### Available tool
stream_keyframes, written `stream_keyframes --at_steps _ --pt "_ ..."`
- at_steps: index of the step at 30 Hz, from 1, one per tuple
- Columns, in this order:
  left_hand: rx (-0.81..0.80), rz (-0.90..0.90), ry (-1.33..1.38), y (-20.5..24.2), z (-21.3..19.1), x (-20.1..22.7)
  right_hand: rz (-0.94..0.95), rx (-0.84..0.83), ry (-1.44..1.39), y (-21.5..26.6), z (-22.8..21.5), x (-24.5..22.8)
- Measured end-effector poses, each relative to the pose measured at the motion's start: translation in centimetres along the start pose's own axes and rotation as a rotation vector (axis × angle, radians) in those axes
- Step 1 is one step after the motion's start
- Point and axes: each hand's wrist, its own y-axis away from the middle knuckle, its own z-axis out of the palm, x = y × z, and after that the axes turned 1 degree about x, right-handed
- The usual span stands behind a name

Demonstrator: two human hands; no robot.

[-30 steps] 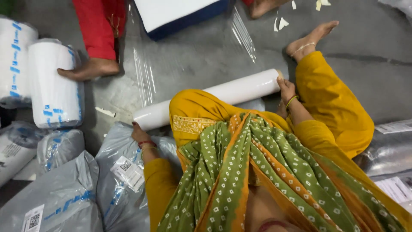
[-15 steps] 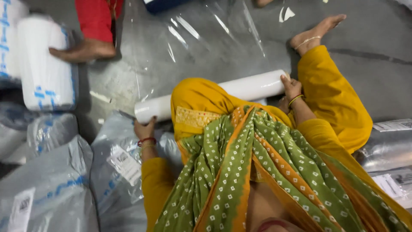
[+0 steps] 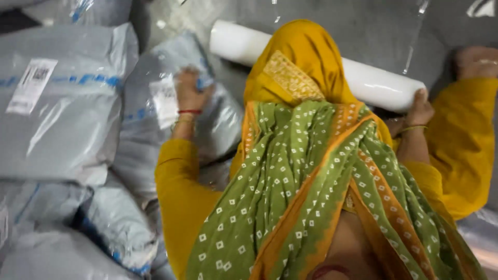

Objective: The person sits on the floor holding a white foam roll across their lap, occasionally repositioning it with both hands. Other workers nearby handle plastic-wrapped cushions and packages, and one uses scissors, while the person continues holding the roll.

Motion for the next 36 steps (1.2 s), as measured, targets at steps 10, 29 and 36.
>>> stream_keyframes --at_steps 10,29,36 --pt "0.159 -0.187 -0.477 1.2 -4.5 -3.2 0.129 -0.056 -0.126 0.9 0.5 -3.6" --pt "-0.581 -0.098 -0.491 8.7 -4.0 11.7 0.042 -0.059 0.253 -4.5 -5.5 6.4" --pt "0.326 0.086 0.053 -9.9 6.3 0.2 0.094 0.012 0.453 -3.8 -0.3 6.3"
